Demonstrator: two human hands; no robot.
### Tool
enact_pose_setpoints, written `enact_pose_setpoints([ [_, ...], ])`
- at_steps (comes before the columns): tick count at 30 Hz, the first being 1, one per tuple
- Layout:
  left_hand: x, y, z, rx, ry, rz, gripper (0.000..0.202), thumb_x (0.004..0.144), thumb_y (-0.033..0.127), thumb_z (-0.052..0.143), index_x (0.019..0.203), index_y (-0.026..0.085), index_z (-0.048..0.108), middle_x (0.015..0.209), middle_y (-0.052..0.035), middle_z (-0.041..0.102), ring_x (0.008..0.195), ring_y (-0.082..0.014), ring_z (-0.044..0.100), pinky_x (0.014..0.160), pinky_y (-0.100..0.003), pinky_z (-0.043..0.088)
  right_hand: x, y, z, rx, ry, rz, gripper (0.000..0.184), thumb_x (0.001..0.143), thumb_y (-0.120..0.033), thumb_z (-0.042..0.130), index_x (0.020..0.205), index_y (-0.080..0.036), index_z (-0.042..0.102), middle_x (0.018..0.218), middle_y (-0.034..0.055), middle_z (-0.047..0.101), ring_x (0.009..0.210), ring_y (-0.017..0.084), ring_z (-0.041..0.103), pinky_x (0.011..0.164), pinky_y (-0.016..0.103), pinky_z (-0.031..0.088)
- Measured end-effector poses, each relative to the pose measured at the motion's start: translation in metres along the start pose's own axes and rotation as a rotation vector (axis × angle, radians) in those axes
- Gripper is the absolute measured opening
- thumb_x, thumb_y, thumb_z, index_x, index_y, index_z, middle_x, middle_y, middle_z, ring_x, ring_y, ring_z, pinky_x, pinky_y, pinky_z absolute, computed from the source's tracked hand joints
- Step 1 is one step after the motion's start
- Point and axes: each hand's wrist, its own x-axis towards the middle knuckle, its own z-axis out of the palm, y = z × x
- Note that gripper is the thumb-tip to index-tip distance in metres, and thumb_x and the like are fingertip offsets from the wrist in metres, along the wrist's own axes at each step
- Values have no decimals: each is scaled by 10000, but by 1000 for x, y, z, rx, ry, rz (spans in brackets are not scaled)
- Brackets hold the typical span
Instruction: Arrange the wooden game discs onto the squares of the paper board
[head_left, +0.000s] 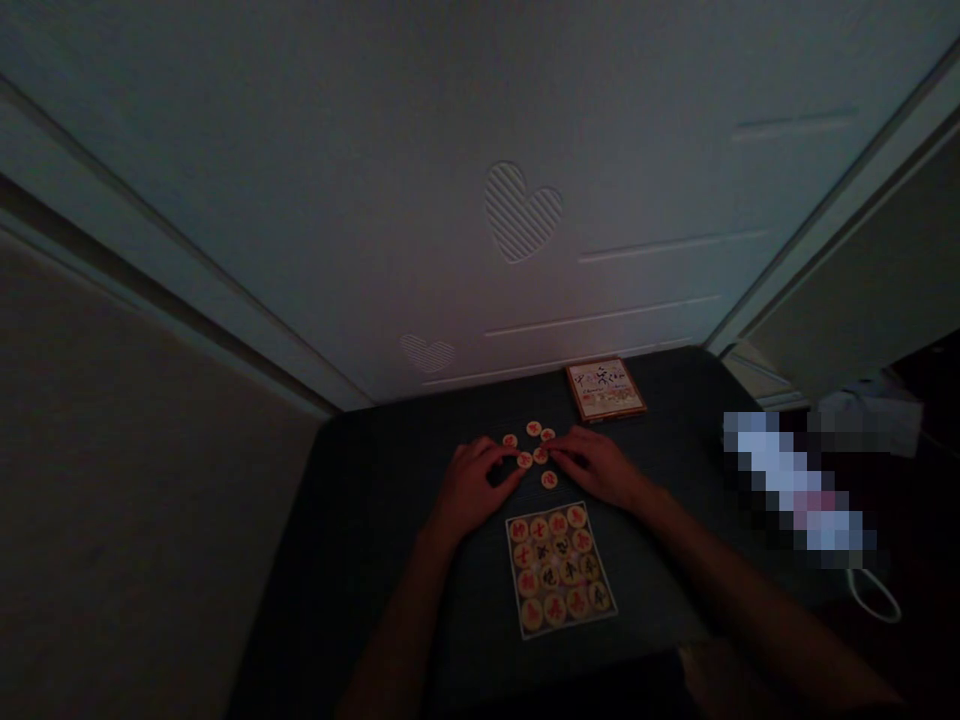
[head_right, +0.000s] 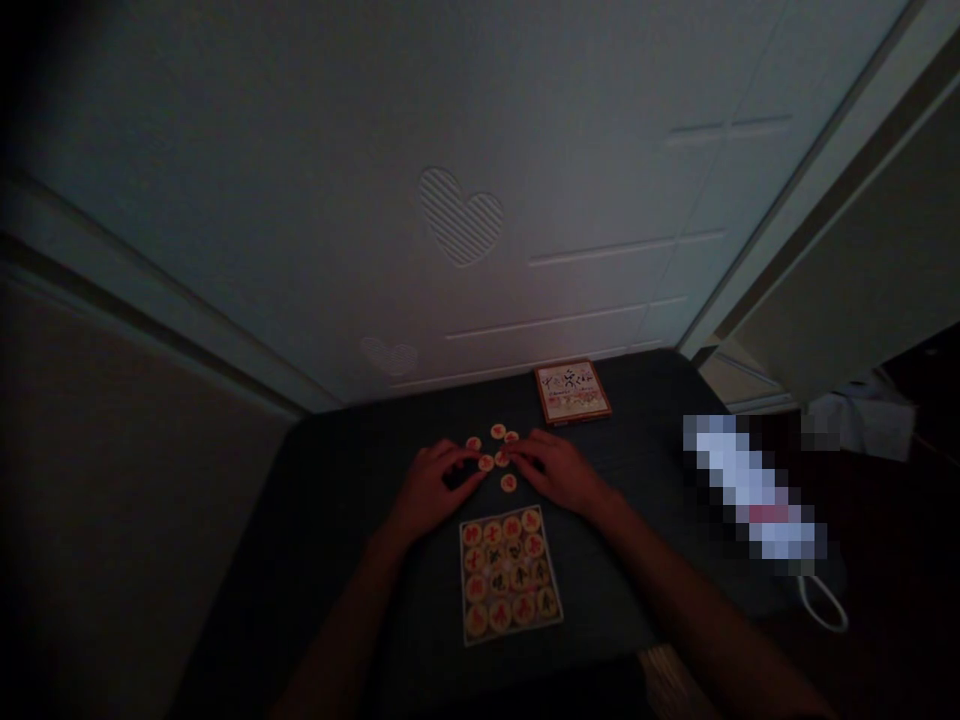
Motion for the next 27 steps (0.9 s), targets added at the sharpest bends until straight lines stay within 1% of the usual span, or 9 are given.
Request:
enact_pose_setpoints([
  [4,-1,0,2,4,13,-13,298,915,412,681,1191,298,683,1041,-8,692,888,-194,641,881,-382,457,-3,4,1,-61,-46,-38,341,996,-180,525,1287,-262,683,944,36,640,844,165,649,777,292,534],
  [8,0,1,3,27,3,0,327,906,456,693,1195,303,694,1115,-23,688,1012,-225,635,926,-406,441,-4,5,2,-83,-58,-41,339,960,-143,557,1245,-257,703,961,37,647,862,170,650,802,305,539],
  [12,0,2,3,35,-9,2,281,926,460,666,1163,318,714,1098,-28,690,1070,-239,626,937,-415,437,-6,5,2,-30,12,-14,279,941,-117,559,1126,-235,731,970,41,645,854,165,655,804,308,548],
  [16,-1,2,3,35,4,12,267,926,436,670,1159,312,713,1105,-29,693,1072,-238,628,945,-416,438,-8,3,2,12,95,-29,255,919,-105,572,1068,-233,735,981,47,635,880,171,656,814,318,563],
  [19,-1,2,4,44,11,15,256,919,427,677,1143,312,719,1094,-28,699,1066,-239,632,931,-409,445,-7,1,1,8,109,-47,291,900,-90,583,1088,-246,741,1014,52,635,922,181,656,844,333,570],
  [23,0,2,3,51,13,29,265,918,432,678,1149,307,715,1098,-31,699,1062,-237,632,928,-405,446,-8,1,0,-18,56,-75,400,869,-49,581,1158,-276,740,1084,55,635,997,193,657,916,361,562],
  [27,0,2,4,55,16,22,254,922,423,676,1145,306,713,1090,-28,698,1057,-233,629,932,-408,445,-9,2,1,-28,55,-55,368,881,-63,577,1141,-265,741,1090,57,638,986,191,664,899,353,567],
])
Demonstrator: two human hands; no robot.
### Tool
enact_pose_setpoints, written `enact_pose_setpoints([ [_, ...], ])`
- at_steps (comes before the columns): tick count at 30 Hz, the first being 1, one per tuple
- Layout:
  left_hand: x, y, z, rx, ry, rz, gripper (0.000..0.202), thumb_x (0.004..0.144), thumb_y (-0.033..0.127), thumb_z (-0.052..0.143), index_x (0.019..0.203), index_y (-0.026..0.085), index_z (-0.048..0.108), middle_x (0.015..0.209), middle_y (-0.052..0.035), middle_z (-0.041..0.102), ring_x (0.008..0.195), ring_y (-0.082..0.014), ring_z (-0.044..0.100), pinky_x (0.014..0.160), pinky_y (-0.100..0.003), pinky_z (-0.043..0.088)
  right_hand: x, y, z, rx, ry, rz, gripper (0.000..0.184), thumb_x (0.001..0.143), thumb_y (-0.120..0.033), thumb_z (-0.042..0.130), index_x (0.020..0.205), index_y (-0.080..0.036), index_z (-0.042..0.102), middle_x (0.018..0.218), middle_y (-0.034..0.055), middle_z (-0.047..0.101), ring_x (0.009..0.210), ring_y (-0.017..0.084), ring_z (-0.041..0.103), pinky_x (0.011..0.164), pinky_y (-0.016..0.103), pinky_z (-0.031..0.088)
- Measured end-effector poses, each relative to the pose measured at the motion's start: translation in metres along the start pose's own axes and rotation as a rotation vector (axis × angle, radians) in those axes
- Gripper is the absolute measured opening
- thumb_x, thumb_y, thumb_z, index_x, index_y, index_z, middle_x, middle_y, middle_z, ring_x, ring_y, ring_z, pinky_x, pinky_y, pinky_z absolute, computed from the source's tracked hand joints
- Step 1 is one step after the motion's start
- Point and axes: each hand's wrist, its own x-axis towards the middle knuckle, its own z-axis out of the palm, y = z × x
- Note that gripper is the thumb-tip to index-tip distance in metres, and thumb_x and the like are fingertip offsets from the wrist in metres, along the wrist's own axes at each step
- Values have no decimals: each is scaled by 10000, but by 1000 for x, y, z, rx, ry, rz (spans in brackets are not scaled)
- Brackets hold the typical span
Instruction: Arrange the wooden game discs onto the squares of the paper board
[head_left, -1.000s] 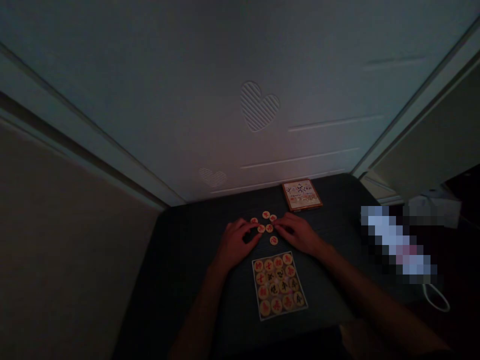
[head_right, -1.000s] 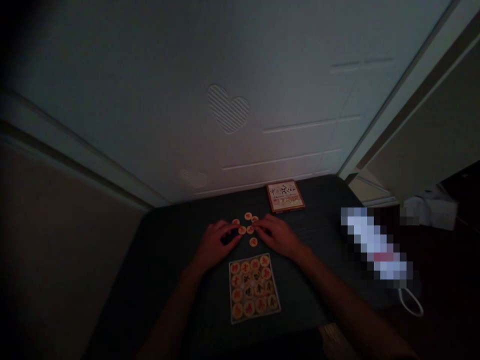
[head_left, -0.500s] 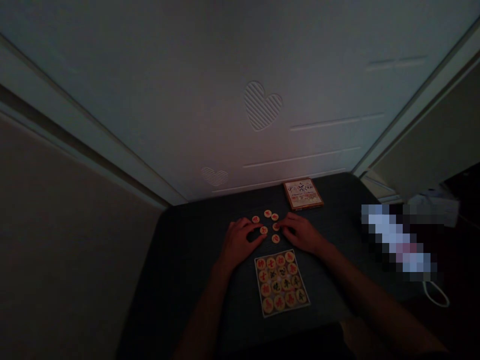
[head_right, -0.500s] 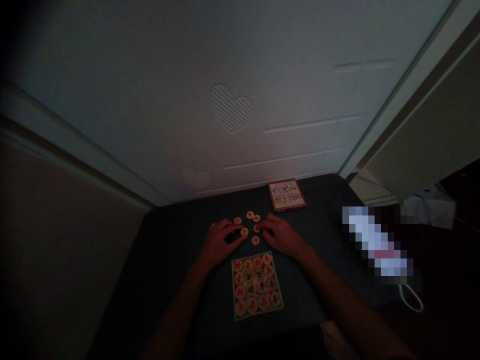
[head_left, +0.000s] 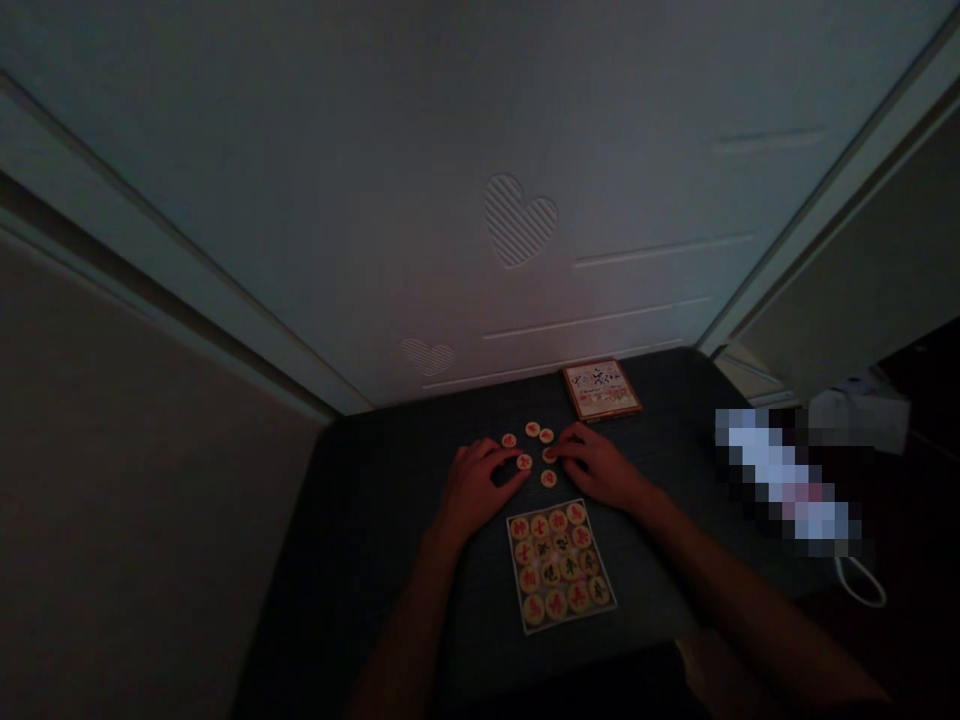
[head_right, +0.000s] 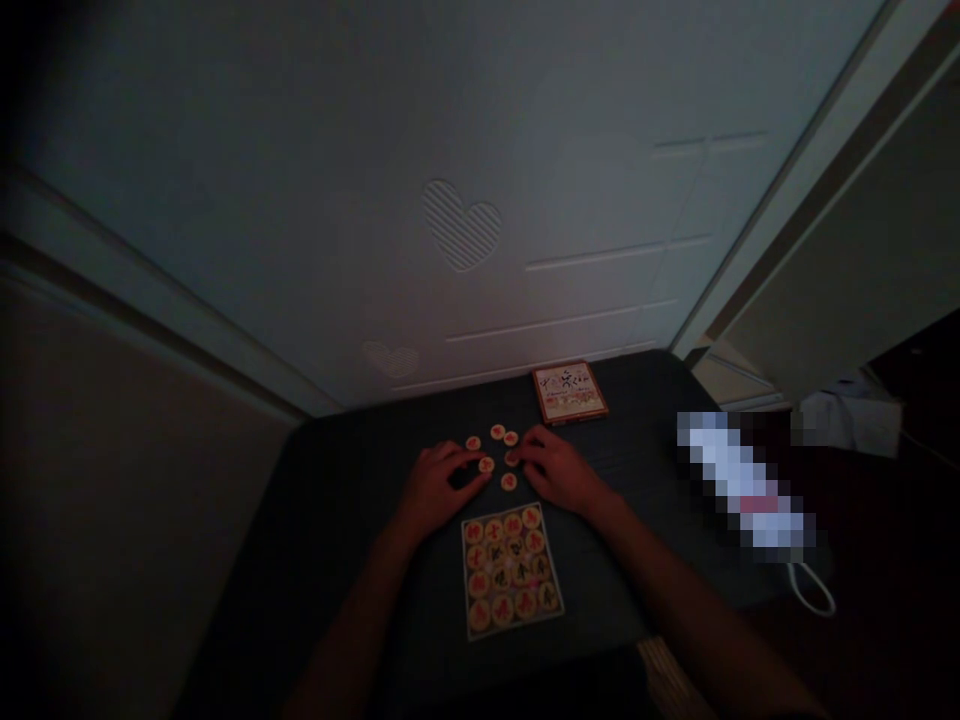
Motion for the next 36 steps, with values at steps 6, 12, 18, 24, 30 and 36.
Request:
enact_pose_setpoints([
  [6,0,-1,0,-6,-3,-6,260,921,439,674,1141,307,714,1096,-28,700,1074,-240,624,944,-419,445,0,-3,1,14,65,20,262,904,-99,580,1050,-242,743,1043,57,653,940,187,670,850,341,578],
  [12,-1,-1,1,2,0,-7,258,914,431,684,1138,308,716,1083,-23,694,1053,-234,622,932,-411,445,1,-6,1,16,26,9,285,891,-128,617,1123,-248,731,1075,61,666,958,191,676,851,340,580],
  [18,-1,0,1,2,4,-15,259,919,431,678,1143,307,712,1094,-23,696,1050,-234,622,931,-411,441,2,-5,2,41,53,42,168,892,-214,672,1052,-225,722,1036,60,654,930,186,668,837,334,578],
  [24,-1,0,0,-2,-8,-20,256,921,443,674,1138,313,716,1098,-24,696,1055,-235,624,932,-411,441,0,-5,1,31,34,54,272,888,-217,683,1158,-239,697,1060,59,653,935,188,664,834,331,575],
  [30,-1,0,0,1,-2,-10,262,920,453,675,1137,313,719,1089,-20,700,1039,-234,631,923,-410,445,-2,-7,1,9,50,98,183,895,-212,668,1076,-220,691,990,47,655,851,175,641,767,305,549],
  [36,0,-3,3,6,19,-1,247,914,428,687,1127,310,725,1083,-20,706,1027,-232,633,906,-398,446,-4,-7,-7,81,137,179,117,912,-255,666,1023,-222,690,887,25,664,731,151,619,665,271,518],
])
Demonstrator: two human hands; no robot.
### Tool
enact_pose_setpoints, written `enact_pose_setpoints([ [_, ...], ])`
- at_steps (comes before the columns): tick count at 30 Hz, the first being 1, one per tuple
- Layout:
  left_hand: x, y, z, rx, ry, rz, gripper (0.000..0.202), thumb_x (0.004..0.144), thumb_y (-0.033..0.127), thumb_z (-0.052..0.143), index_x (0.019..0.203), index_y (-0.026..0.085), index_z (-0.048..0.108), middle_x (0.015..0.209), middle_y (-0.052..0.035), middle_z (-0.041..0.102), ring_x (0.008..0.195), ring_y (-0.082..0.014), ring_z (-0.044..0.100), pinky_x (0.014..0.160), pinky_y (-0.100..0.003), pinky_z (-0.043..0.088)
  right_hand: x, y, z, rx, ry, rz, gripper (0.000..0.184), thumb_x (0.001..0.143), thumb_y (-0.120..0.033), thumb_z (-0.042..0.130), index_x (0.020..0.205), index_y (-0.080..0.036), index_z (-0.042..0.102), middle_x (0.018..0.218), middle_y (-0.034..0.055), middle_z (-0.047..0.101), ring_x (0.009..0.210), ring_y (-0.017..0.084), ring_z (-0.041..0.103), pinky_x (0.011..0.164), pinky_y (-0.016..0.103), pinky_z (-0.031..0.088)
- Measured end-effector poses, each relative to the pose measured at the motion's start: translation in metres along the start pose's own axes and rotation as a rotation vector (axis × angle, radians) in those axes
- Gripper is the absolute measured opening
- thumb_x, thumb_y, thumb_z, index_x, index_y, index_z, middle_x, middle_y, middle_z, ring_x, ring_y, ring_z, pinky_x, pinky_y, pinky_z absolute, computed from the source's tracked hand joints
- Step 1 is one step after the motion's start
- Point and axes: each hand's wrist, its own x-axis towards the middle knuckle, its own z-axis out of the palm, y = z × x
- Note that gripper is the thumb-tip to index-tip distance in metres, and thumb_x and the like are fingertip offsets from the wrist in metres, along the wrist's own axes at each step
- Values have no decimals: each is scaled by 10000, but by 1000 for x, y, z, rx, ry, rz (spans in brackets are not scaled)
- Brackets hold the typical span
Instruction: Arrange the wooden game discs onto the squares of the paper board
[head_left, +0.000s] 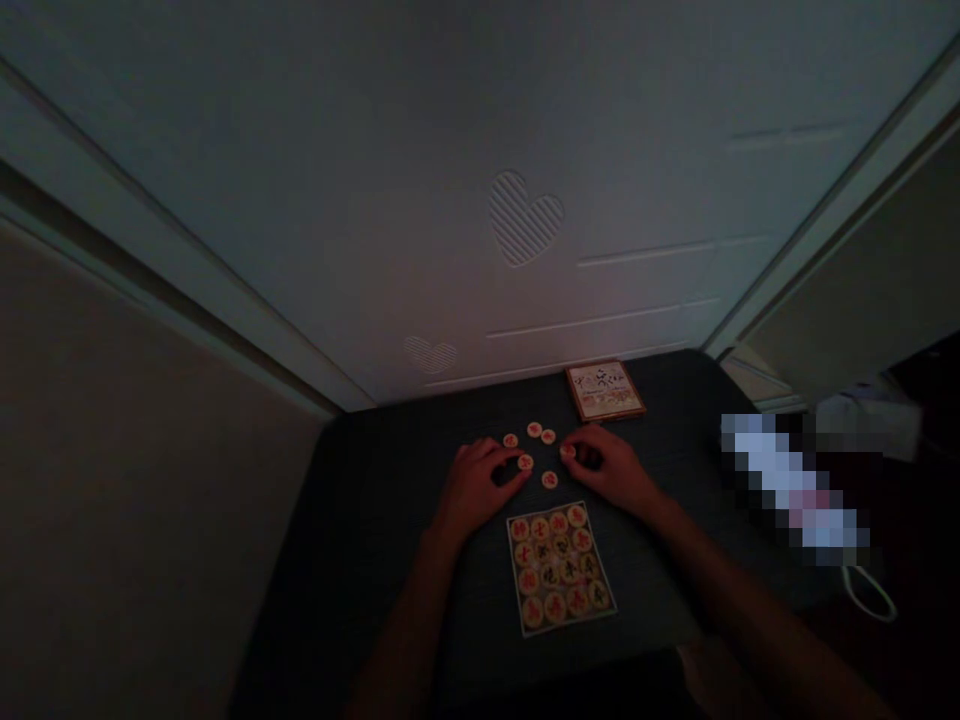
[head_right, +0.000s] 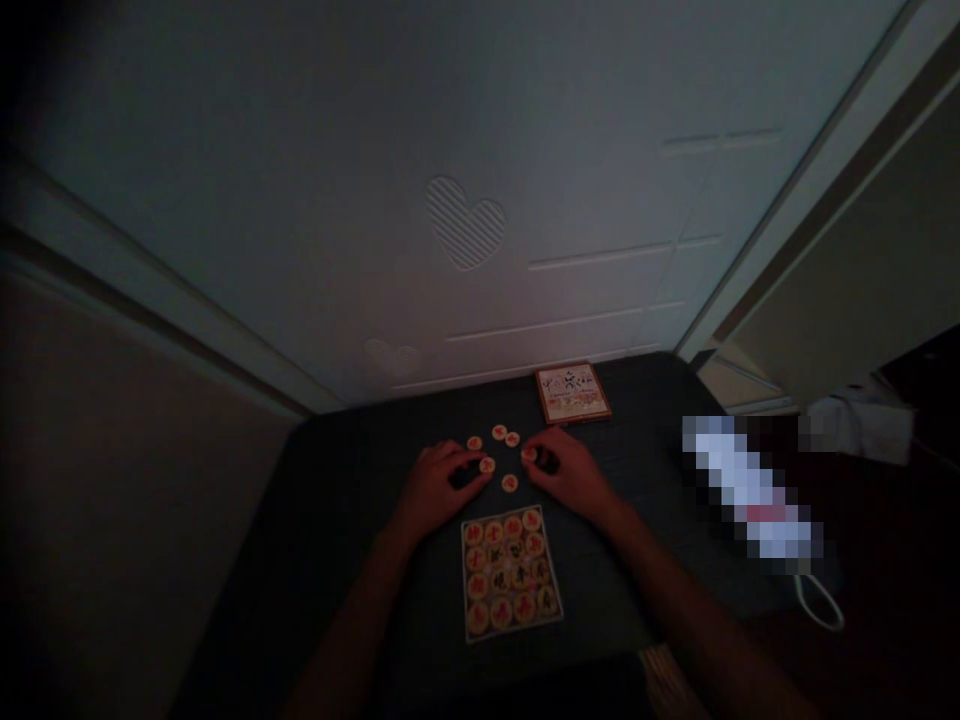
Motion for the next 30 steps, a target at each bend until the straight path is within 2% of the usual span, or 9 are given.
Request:
enact_pose_setpoints([
  [3,0,-1,0,-1,-4,-5,251,915,441,682,1130,317,724,1092,-19,705,1028,-233,632,900,-397,446,-14,-12,-11,37,37,78,120,926,-279,656,1034,-233,678,914,27,681,737,158,638,646,270,520],
  [7,0,-1,-1,-20,-10,2,247,925,440,668,1136,323,720,1087,-19,704,1031,-232,628,895,-393,444,-55,-38,-18,64,30,92,128,935,-288,649,1056,-247,665,974,43,688,799,174,656,685,286,543],
  [11,0,0,-2,-21,-11,6,247,930,441,661,1139,321,717,1084,-19,703,1023,-229,626,891,-392,437,-101,-52,-9,96,13,65,148,922,-243,656,1069,-256,653,1021,54,693,896,190,681,765,299,574],
  [15,0,1,-2,-17,-4,9,247,929,447,664,1131,316,719,1082,-18,703,1021,-226,625,894,-393,435,-129,-50,2,72,14,60,156,910,-242,668,1064,-256,652,1035,62,704,931,203,700,780,304,596],
  [23,0,2,-3,-15,-13,-4,247,930,453,661,1131,324,723,1063,-20,702,1014,-231,622,892,-396,440,-135,-45,0,0,-94,-32,219,912,-213,668,1124,-263,658,1104,58,715,1002,195,706,856,300,600],
  [30,0,0,0,-28,-4,-3,241,928,442,665,1130,323,721,1052,-14,701,1000,-226,623,891,-395,440,-137,-43,2,-49,-107,-46,245,917,-205,669,1152,-273,667,1136,52,721,1026,193,709,883,317,603],
])
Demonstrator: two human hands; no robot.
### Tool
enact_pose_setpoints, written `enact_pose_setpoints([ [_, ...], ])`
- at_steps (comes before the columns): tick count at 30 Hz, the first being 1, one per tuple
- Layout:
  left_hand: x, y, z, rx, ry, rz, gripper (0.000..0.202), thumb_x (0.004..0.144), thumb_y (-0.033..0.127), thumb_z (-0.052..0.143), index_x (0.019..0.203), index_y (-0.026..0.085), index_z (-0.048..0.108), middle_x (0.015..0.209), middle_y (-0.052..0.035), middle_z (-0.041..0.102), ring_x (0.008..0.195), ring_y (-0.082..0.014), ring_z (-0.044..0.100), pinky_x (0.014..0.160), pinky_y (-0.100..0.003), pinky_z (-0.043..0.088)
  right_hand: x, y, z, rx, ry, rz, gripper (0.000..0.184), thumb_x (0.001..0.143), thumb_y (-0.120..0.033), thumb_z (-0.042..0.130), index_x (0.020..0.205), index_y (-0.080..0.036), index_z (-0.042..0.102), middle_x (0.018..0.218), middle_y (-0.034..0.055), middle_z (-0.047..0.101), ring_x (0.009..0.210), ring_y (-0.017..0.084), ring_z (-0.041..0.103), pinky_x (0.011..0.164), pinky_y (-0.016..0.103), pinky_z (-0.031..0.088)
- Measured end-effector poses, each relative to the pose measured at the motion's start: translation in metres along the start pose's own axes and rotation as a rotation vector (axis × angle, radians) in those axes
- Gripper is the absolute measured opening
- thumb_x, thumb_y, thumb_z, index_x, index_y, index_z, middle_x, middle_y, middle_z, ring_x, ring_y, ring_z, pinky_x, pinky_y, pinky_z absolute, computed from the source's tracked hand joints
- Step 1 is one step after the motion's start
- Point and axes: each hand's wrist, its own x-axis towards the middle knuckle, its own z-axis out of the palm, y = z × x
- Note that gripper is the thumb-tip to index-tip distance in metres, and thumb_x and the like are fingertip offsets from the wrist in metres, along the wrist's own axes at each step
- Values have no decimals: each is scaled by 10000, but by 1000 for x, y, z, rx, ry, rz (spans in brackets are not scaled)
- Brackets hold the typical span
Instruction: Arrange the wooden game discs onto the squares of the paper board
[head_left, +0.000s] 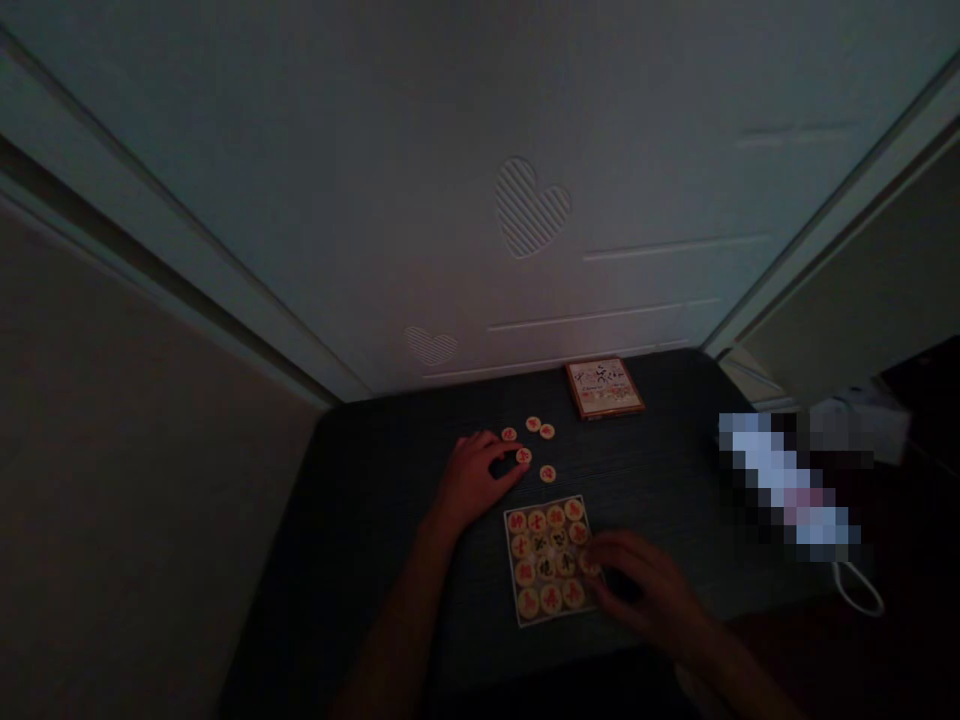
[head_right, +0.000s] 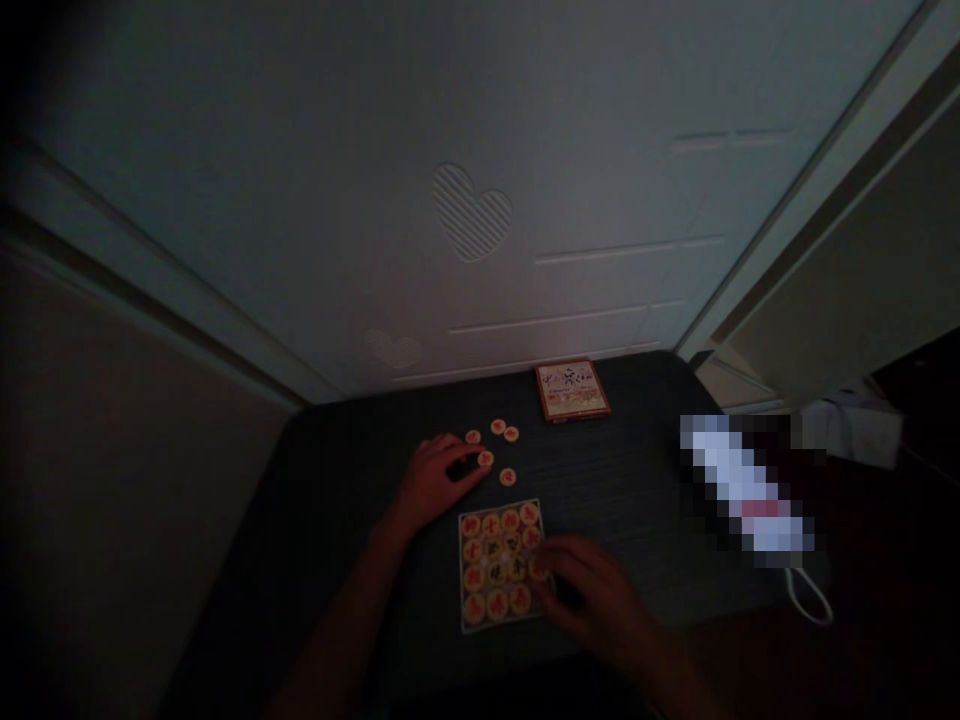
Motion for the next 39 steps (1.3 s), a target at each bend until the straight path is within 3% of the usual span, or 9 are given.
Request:
enact_pose_setpoints([
  [21,1,3,-3,-5,-7,-11,238,933,449,653,1127,334,730,1076,-20,709,1021,-234,628,918,-412,443,1,1,3,-18,30,-14,186,919,-246,680,1101,-277,704,1078,53,708,940,189,722,805,295,625],
  [39,1,1,-2,-3,-17,-14,254,932,460,655,1135,326,726,1082,-21,704,1020,-233,628,910,-407,447,2,0,1,-42,46,-2,249,907,-223,684,1148,-285,701,1141,76,691,1029,222,704,857,347,629],
])
